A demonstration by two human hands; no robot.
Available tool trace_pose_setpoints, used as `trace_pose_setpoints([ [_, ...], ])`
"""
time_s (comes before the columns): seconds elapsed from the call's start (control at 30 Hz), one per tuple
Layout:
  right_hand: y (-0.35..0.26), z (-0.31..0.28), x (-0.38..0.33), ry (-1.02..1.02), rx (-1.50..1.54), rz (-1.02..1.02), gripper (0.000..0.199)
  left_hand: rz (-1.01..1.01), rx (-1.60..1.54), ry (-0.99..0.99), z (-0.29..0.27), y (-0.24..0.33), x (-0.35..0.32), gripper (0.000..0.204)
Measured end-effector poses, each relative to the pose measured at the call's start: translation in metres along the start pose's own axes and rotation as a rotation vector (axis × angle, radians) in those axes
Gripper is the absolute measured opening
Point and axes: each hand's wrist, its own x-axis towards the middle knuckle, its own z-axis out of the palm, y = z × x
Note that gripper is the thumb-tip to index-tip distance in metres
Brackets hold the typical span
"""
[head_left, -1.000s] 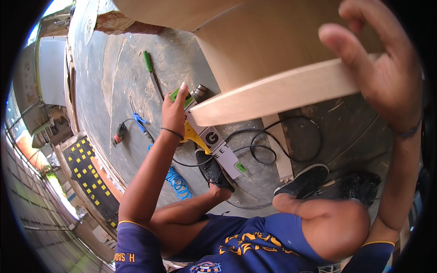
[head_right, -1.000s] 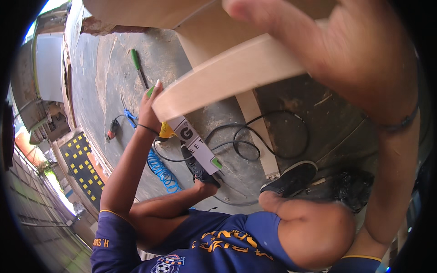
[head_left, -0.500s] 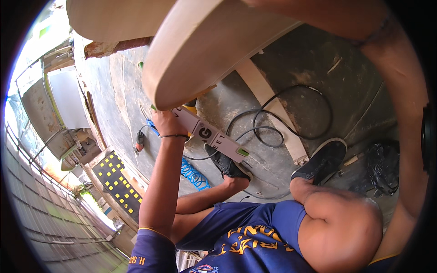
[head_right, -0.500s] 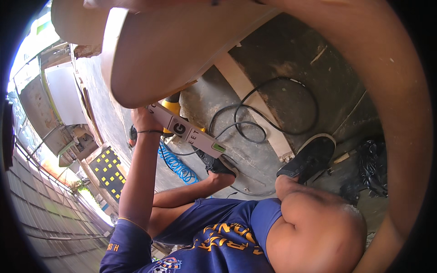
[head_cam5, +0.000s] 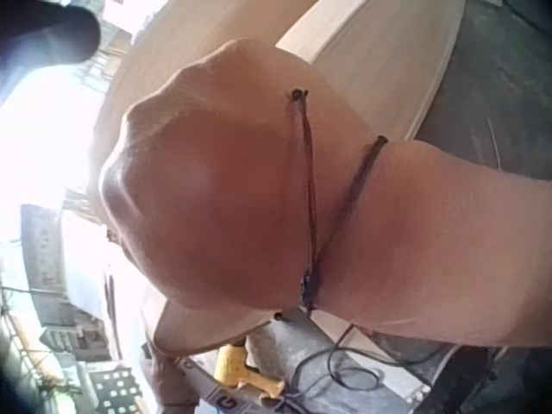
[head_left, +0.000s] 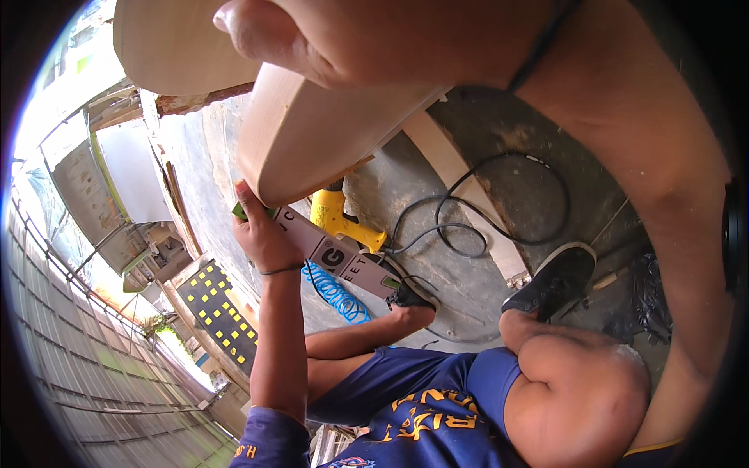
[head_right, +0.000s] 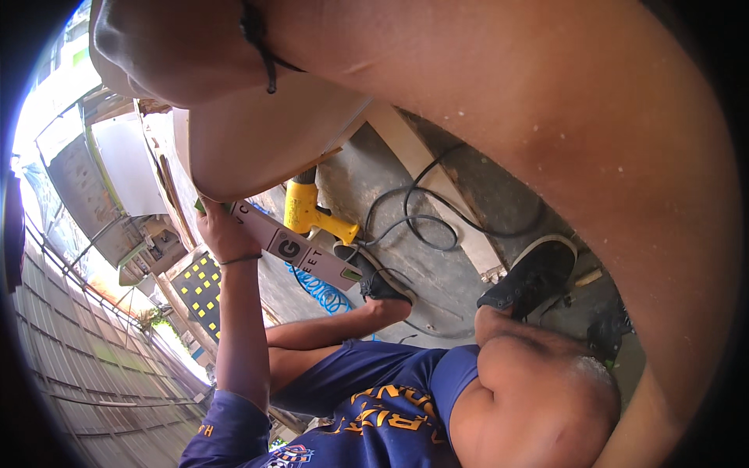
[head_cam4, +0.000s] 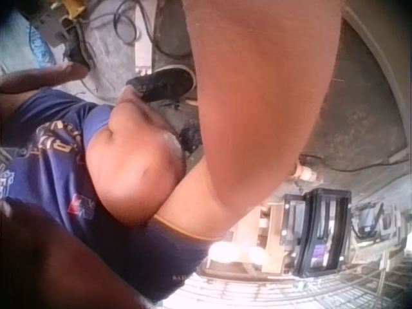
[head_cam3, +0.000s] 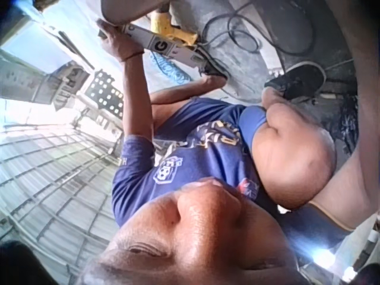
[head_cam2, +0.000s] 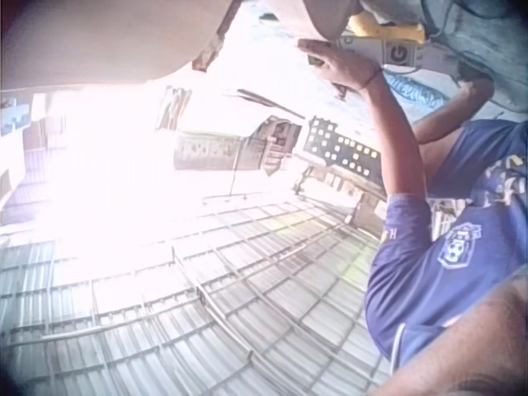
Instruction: The person applies a finishing strip to the edge of a curved wooden shelf by hand and using a tool to smooth it, then uses a heat gun on the edge and finishes by scraping off excess material with a scraper.
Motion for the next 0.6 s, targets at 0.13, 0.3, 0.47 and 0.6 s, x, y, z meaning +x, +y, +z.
trace_pose_setpoints([
  [0.13, -0.004, -0.004, 0.0, 0.032, 0.028, -0.03, 0.023, 0.121, 0.011, -0.026, -0.009, 0.011, -0.005, 0.044],
  [0.3, 0.002, -0.012, -0.006, 0.023, 0.012, -0.034, 0.024, 0.34, 0.053, -0.172, 0.027, 0.075, -0.035, 0.041],
  [0.47, 0.009, -0.03, -0.011, 0.072, 0.021, -0.067, 0.025, 0.615, 0.252, 0.039, 0.006, 0.078, -0.026, 0.039],
  [0.6, -0.003, -0.024, -0.003, -0.056, -0.064, -0.002, 0.024, 0.283, 0.201, -0.011, -0.008, 0.066, 0.003, 0.035],
])
